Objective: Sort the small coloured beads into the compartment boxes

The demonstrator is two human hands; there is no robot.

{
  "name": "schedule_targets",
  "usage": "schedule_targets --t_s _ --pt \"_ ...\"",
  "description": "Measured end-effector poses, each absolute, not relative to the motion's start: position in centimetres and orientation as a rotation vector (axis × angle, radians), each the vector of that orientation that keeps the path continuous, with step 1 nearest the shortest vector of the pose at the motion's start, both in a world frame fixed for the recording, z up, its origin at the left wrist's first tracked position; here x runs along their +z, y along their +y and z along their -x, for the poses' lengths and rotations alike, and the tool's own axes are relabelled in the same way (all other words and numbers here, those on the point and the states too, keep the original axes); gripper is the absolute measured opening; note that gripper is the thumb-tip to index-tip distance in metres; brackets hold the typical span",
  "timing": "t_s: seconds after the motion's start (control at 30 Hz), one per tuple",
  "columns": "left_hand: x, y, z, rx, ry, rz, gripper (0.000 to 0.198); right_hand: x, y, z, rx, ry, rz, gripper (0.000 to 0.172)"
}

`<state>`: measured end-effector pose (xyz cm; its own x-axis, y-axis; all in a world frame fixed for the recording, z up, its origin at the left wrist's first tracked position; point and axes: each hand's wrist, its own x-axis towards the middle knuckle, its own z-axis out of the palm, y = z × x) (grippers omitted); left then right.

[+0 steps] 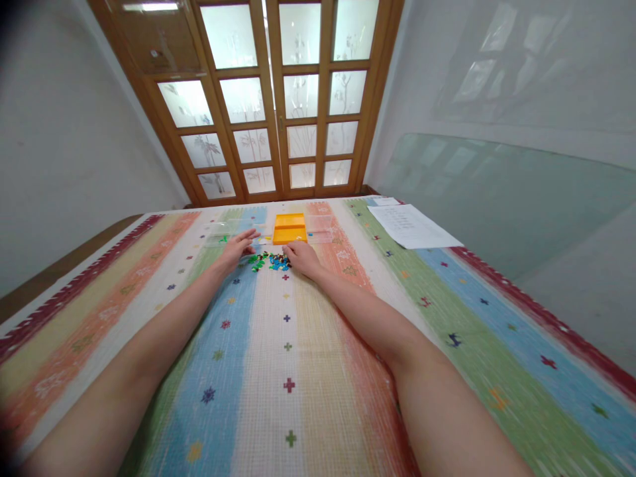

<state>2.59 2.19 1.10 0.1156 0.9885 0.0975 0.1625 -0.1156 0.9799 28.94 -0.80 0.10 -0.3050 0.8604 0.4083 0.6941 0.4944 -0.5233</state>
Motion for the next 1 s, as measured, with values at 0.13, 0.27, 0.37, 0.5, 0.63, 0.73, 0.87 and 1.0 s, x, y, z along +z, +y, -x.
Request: schedule_targets --t_s 0.13,0.27,0.37,0.5,0.63,0.73,0.87,1.0 --pt "1.3 2.2 -2.9 1.081 1.186 -1.434 0.065 0.3 -1.0 -28.9 0.334 -2.081 1.291 0.040" --pt "1.2 2.2 -2.6 1.118 1.274 -1.497 0.059 0.5 -1.1 -28.9 0.344 -2.091 1.298 0.039" --pt "1.0 2.1 -2.1 1.111 1.373 -1.691 0.044 0.5 -1.1 -28.9 0.337 -2.079 1.291 0.039" --pt "0.9 1.7 -1.6 1.006 1.433 -2.096 0.025 0.5 -1.1 -28.8 0.357 -2.066 1.315 0.038" --pt "1.3 1.4 -1.3 0.787 1.289 -2.367 0.017 0.5 -1.1 -28.8 0.358 -2.080 1.301 0.039" --pt "1.5 1.3 -1.0 0.689 1.179 -2.485 0.017 0.4 -1.1 -28.8 0.348 -2.076 1.290 0.039" --pt "1.6 1.1 -0.8 0.664 1.199 -2.531 0.013 0.4 -1.1 -28.8 0.352 -2.078 1.300 0.038" --pt "1.7 0.9 -0.9 0.645 1.245 -2.575 0.011 0.6 -1.2 -28.8 0.352 -2.082 1.301 0.038"
